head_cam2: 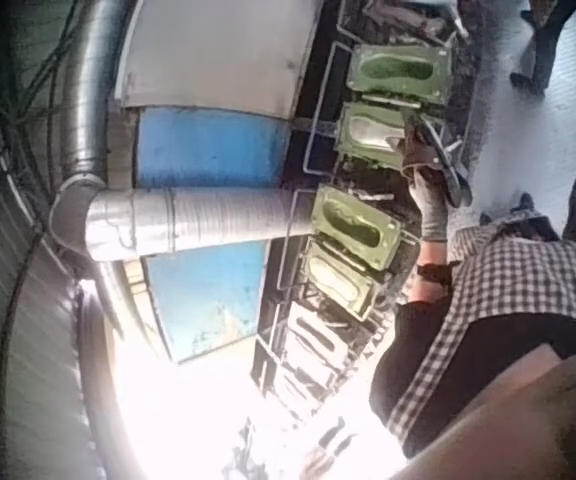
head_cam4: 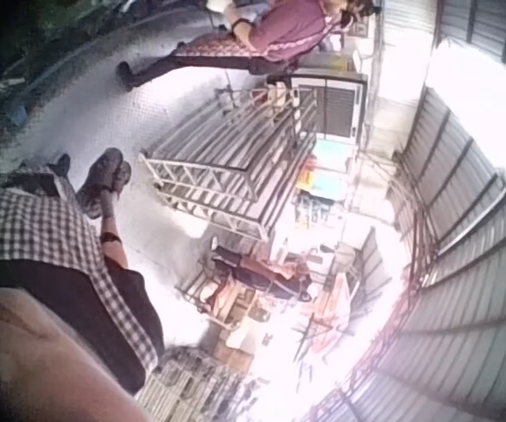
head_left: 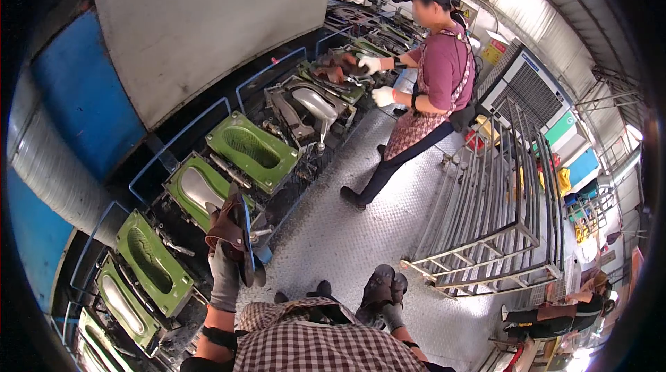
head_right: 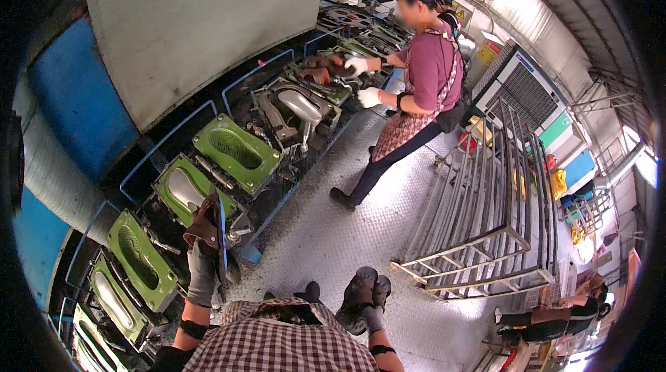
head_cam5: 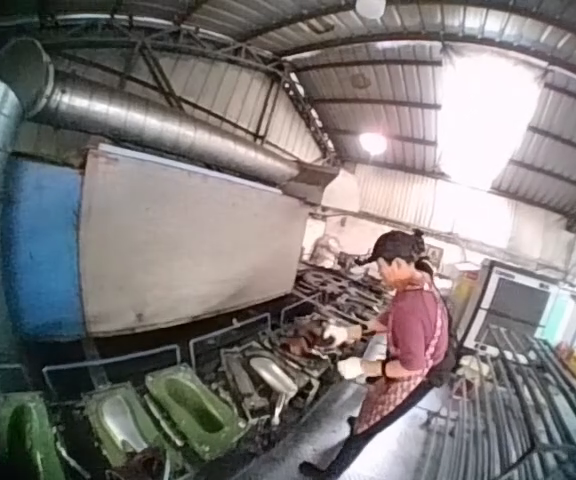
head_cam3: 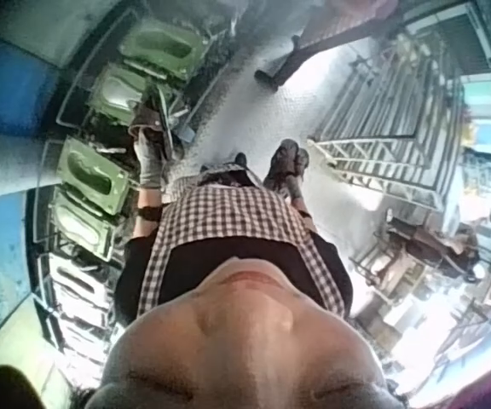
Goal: Operating a sandal molding machine by placing blue insoles into molds and adding the upper straps.
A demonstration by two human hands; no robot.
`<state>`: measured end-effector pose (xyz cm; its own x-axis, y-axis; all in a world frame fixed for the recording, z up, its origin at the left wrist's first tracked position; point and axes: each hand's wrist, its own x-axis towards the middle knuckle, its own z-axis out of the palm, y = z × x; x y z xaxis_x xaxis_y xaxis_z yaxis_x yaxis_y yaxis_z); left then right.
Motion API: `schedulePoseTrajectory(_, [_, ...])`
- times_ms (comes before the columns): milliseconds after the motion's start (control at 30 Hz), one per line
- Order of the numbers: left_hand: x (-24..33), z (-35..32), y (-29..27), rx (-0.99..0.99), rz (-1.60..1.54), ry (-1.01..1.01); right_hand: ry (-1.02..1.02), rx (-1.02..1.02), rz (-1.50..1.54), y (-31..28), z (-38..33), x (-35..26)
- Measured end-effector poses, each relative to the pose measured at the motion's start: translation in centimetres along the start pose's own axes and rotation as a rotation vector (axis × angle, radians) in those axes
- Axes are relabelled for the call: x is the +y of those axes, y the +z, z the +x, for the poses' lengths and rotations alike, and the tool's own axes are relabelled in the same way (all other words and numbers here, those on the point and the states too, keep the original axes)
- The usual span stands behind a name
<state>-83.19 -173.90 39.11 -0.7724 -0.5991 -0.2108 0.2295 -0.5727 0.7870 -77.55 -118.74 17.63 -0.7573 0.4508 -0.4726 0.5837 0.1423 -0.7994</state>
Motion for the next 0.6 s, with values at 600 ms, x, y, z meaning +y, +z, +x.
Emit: schedulePoseTrajectory(600, [-1.7,2.7,9.3,0.18,-0.032,0.126,-0.364,-0.309,-0.31,5.0,12.0,-21.0])
